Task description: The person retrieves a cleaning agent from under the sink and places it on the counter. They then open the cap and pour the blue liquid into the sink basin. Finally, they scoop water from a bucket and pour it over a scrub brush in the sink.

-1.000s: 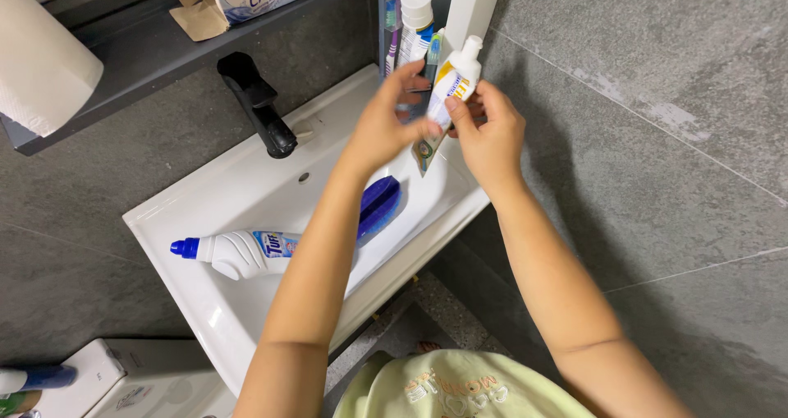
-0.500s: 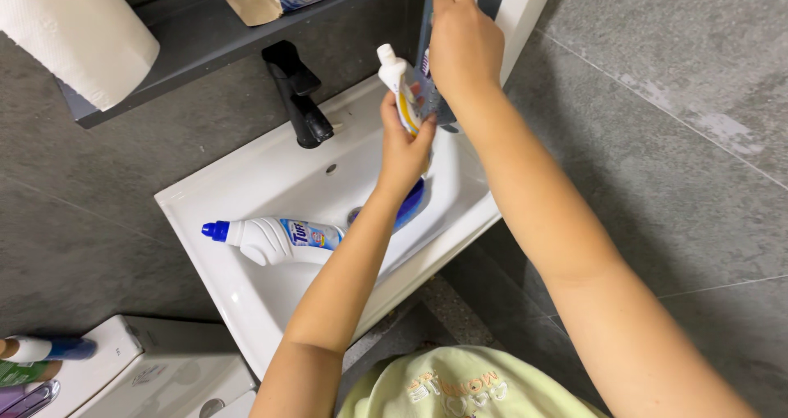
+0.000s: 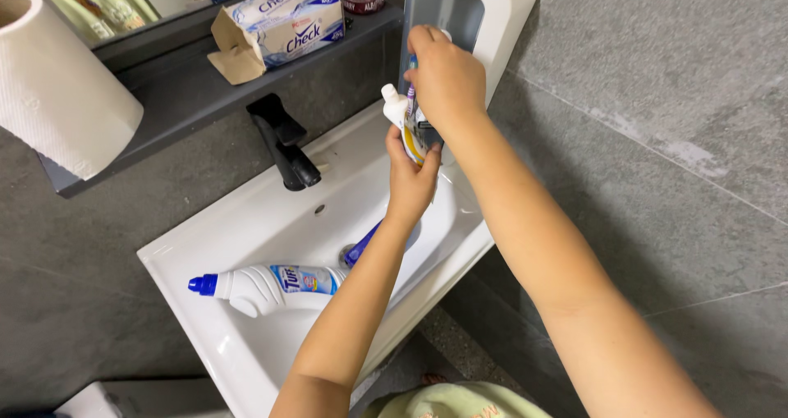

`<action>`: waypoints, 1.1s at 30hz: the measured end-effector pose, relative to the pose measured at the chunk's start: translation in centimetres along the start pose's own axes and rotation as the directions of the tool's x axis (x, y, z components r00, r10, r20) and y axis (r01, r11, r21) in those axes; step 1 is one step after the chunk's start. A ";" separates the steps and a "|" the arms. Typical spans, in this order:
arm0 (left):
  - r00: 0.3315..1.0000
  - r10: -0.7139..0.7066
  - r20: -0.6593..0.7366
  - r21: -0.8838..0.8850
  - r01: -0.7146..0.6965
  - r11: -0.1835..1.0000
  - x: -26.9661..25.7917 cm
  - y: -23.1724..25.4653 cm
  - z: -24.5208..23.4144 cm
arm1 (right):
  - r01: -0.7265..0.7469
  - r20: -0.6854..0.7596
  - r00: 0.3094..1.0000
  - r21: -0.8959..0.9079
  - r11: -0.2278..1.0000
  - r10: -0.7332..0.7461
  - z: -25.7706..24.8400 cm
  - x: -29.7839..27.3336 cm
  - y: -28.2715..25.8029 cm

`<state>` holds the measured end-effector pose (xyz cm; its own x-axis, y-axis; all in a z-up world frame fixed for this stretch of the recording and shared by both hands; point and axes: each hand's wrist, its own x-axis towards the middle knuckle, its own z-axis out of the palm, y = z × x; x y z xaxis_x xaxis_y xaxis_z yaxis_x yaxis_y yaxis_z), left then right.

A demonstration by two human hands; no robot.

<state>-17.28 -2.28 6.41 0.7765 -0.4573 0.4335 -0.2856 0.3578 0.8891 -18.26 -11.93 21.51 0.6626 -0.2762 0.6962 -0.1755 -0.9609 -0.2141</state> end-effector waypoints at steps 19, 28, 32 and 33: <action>0.953 0.096 -0.287 0.133 -0.059 0.989 0.5 -0.3 1.9 | 0.202 -0.269 0.960 0.476 0.856 -0.077 -7.5 -0.8 -0.3; 0.945 0.094 -0.312 0.078 -0.073 0.994 0.9 0.0 3.3 | 0.403 -0.495 0.849 0.383 0.831 -0.184 -14.8 -4.0 -0.7; 0.948 0.061 -0.314 0.052 -0.047 0.998 0.9 0.1 3.8 | 0.349 -0.459 0.870 0.319 0.881 -0.179 -13.1 -2.7 -0.6; 0.946 0.064 -0.318 0.060 -0.047 0.997 0.9 0.1 3.8 | 0.318 -0.442 0.883 0.318 0.893 -0.157 -12.3 -2.0 -0.4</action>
<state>-18.77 -5.78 7.43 0.8948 -0.1507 0.4203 -0.3553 0.3295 0.8747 -28.48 -11.20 28.59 0.2904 -0.1022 0.9514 0.2855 -0.9397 -0.1881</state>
